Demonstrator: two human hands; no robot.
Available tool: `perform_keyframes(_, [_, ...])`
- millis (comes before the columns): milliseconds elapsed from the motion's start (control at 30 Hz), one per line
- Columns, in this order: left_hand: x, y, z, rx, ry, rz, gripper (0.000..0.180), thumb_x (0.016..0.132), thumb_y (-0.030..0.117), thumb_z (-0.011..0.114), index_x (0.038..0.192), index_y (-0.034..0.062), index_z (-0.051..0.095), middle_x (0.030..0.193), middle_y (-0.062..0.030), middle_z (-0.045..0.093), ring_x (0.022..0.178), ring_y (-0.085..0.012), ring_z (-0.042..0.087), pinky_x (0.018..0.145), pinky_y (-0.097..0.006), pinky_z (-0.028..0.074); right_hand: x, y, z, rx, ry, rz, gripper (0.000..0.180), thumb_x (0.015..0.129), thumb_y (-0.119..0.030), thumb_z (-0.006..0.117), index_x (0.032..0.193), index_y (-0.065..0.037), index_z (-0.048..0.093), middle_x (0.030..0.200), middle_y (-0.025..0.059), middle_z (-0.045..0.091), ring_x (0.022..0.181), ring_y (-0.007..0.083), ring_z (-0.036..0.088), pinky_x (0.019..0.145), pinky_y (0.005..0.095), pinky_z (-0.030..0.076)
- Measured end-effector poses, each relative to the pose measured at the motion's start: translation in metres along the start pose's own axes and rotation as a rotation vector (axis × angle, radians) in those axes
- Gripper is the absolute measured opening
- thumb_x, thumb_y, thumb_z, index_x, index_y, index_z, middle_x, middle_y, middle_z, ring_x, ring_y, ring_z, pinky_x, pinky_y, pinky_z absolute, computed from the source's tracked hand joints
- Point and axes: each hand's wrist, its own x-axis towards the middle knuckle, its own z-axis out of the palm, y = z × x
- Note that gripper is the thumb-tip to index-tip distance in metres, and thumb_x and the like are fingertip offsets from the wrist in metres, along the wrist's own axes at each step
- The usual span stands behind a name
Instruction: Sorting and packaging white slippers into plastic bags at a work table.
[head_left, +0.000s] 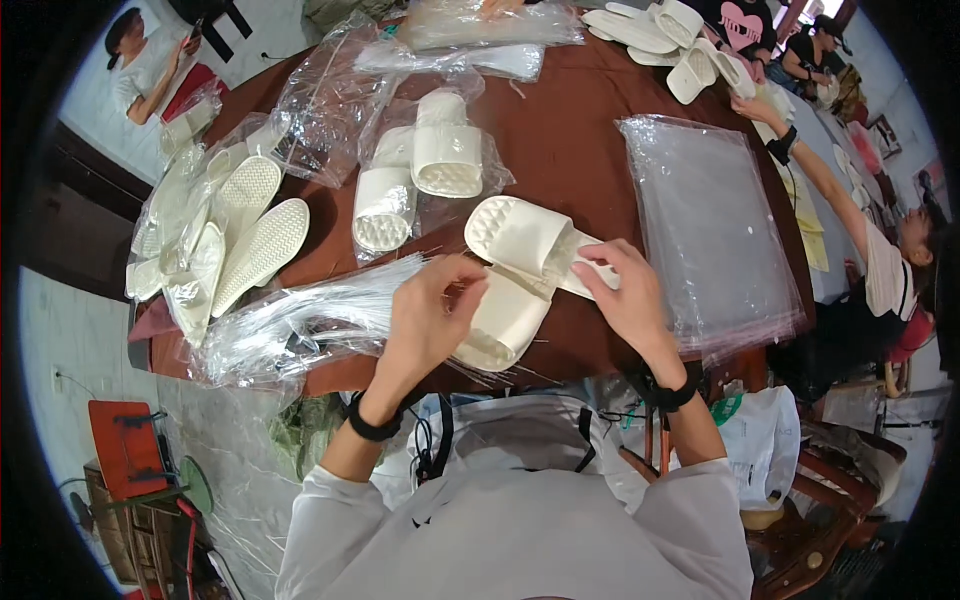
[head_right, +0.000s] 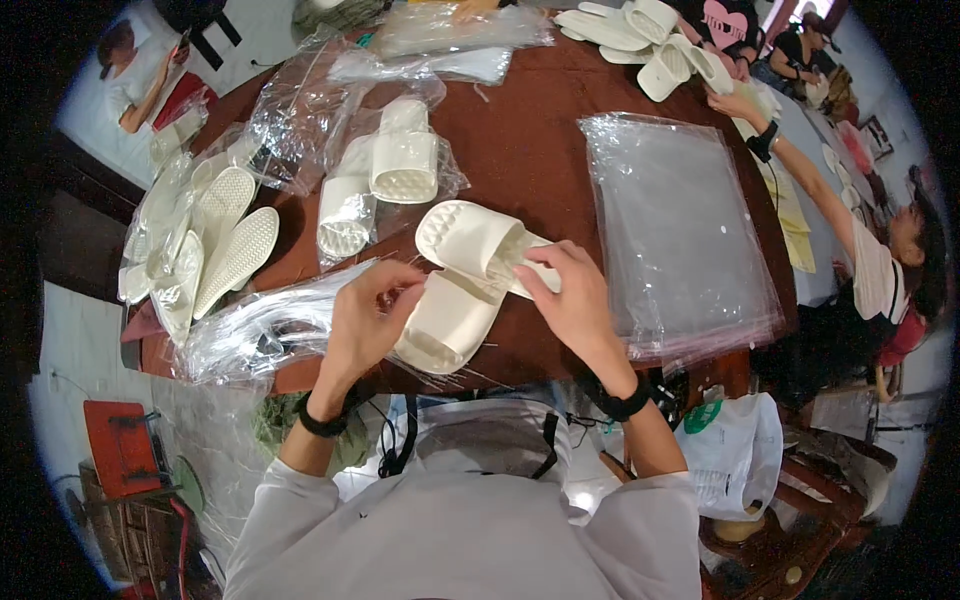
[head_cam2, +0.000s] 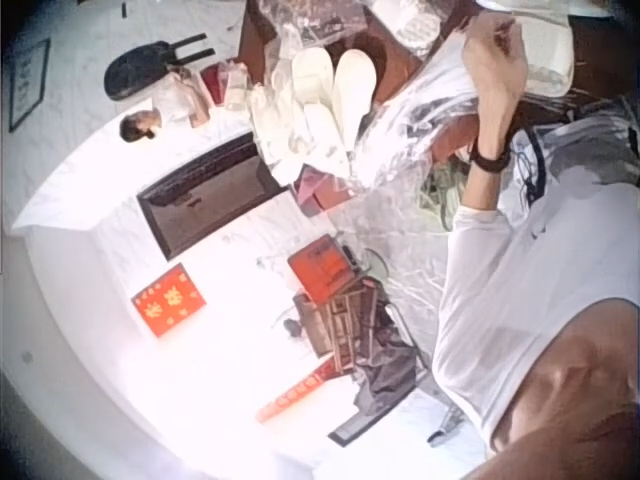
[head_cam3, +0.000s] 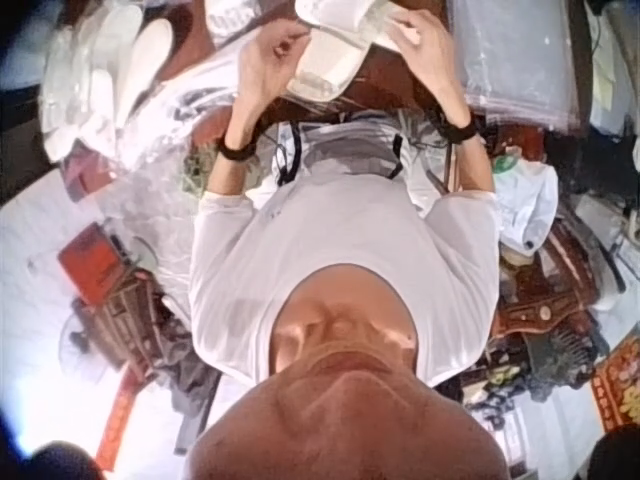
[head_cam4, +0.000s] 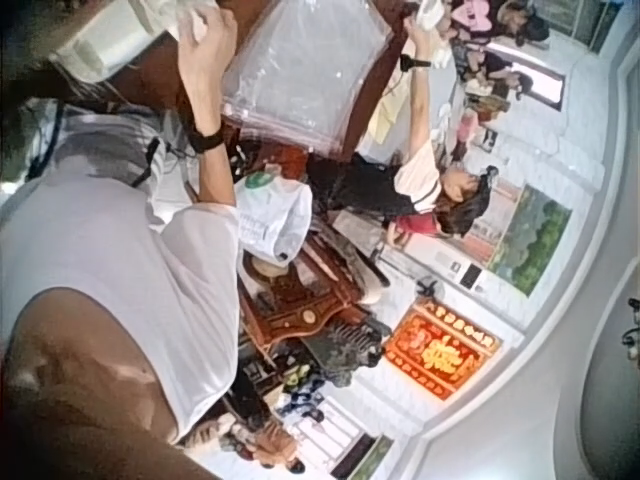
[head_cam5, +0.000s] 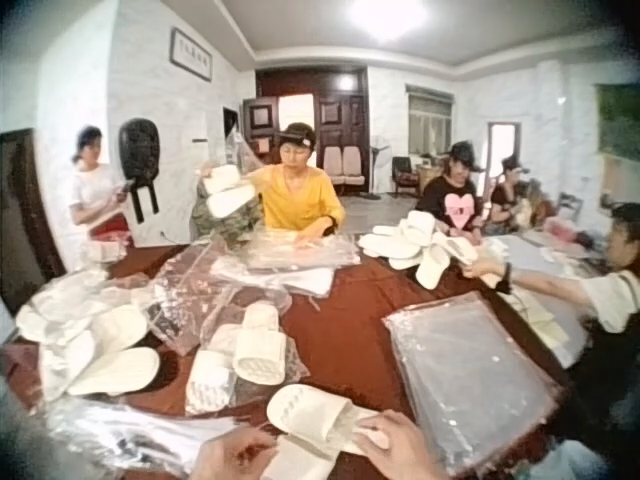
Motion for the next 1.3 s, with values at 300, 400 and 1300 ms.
perform_keyframes(300, [-0.056, -0.023, 0.003, -0.8, -0.424, -0.611, 0.042, 0.092, 0.022, 0.062, 0.121, -0.0067, 0.054, 0.102, -0.013, 0.064, 0.086, -0.0189, 0.066, 0.075, -0.028, 0.055, 0.023, 0.014, 0.051, 0.283, -0.119, 0.134, 0.022, 0.079, -0.021, 0.071, 0.088, -0.002, 0.067, 0.083, 0.0108, 0.067, 0.083, 0.0241, 0.06, 0.074, 0.0349, 0.047])
perform_keyframes(400, [-0.047, -0.025, 0.002, -1.249, -0.429, -0.826, 0.045, 0.093, 0.022, 0.06, 0.125, -0.0068, 0.047, 0.121, -0.0161, 0.056, 0.1, -0.0232, 0.063, 0.09, -0.034, 0.053, 0.028, 0.005, 0.043, 0.265, -0.132, 0.108, 0.019, 0.08, -0.018, 0.07, 0.09, -0.002, 0.066, 0.084, 0.0091, 0.066, 0.081, 0.0219, 0.059, 0.072, 0.0333, 0.047])
perform_keyframes(1300, [-0.027, 0.026, 0.027, -0.904, -0.423, -0.451, 0.047, 0.089, 0.006, 0.059, 0.131, -0.005, 0.04, 0.117, -0.0141, 0.058, 0.097, -0.0169, 0.062, 0.087, -0.029, 0.047, -0.006, -0.022, 0.028, 0.293, 0.089, 0.034, 0.018, 0.084, -0.012, 0.067, 0.085, -0.002, 0.052, 0.071, 0.0064, 0.055, 0.062, 0.0138, 0.052, 0.056, 0.0294, 0.044])
